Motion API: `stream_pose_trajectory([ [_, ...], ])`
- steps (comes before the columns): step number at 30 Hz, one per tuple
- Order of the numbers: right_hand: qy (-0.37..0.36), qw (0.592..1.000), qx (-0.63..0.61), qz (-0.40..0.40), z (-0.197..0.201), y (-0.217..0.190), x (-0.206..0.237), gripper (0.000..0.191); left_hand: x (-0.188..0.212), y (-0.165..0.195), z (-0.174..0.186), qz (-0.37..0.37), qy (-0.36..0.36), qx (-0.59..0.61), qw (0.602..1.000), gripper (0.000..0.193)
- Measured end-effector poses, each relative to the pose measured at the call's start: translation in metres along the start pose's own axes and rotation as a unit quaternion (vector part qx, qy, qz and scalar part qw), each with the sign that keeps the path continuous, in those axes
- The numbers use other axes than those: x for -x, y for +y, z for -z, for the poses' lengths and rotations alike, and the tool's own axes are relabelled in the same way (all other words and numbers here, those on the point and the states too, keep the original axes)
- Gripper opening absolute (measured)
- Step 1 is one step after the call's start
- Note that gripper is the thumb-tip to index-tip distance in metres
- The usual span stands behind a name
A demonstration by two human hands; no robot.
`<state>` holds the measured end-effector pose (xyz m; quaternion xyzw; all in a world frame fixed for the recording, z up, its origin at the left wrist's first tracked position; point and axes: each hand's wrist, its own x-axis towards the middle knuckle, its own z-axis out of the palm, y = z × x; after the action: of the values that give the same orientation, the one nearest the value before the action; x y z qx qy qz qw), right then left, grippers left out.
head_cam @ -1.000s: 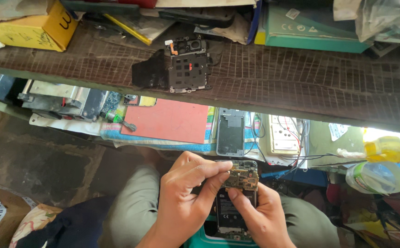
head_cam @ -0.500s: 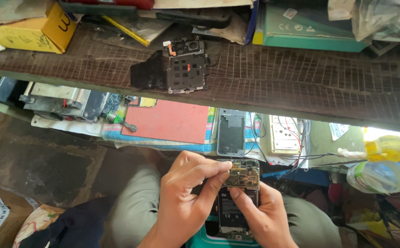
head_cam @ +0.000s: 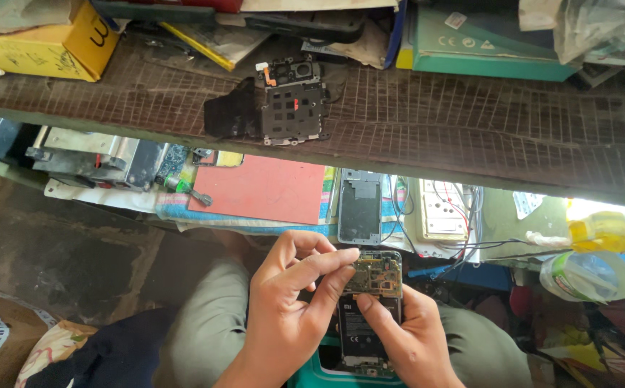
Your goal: The person holds a disassembled smartphone and repeatedly presses and adjusts the motherboard and internal connectors with both hands. The phone is turned over and examined from multiple angles while seated at a cluttered workbench.
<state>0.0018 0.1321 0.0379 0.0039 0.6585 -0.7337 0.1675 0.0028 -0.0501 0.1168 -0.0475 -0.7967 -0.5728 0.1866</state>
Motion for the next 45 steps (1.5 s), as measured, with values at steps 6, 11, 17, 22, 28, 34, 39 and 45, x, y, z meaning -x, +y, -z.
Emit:
stream_pose_trajectory([
  [6, -0.003, 1.0, -0.001, -0.012, -0.001, -0.001, 0.002, 0.019, 0.0, 0.001, 0.0, -0.035, 0.0, -0.018, 0.999, 0.025],
  [11, -0.008, 1.0, -0.016, 0.0, -0.001, -0.002, 0.002, 0.021, 0.0, 0.003, -0.001, -0.054, 0.004, -0.021, 0.998, 0.024],
  [17, -0.008, 1.0, 0.001, 0.009, 0.0, -0.003, 0.002, 0.021, -0.003, 0.004, 0.001, -0.062, -0.006, -0.023, 0.998, 0.023],
  [22, -0.002, 0.999, 0.035, 0.015, 0.001, -0.002, 0.002, 0.021, -0.003, 0.005, 0.001, -0.04, -0.006, -0.001, 0.999, 0.021],
  [28, -0.007, 1.0, 0.03, 0.004, 0.001, -0.003, 0.002, 0.021, -0.005, 0.005, 0.003, -0.018, -0.014, 0.015, 1.0, 0.019],
  [34, -0.011, 1.0, 0.013, -0.001, 0.0, -0.001, 0.002, 0.021, -0.006, 0.004, 0.006, 0.015, -0.023, 0.001, 1.0, 0.018],
  [39, -0.015, 0.999, -0.023, -0.031, 0.001, -0.001, 0.002, 0.023, -0.007, 0.002, 0.008, 0.027, -0.031, 0.022, 0.999, 0.017],
  [45, -0.022, 0.998, -0.049, -0.034, 0.001, -0.001, 0.001, 0.027, -0.01, 0.001, 0.01, 0.076, -0.045, 0.064, 0.994, 0.017],
])
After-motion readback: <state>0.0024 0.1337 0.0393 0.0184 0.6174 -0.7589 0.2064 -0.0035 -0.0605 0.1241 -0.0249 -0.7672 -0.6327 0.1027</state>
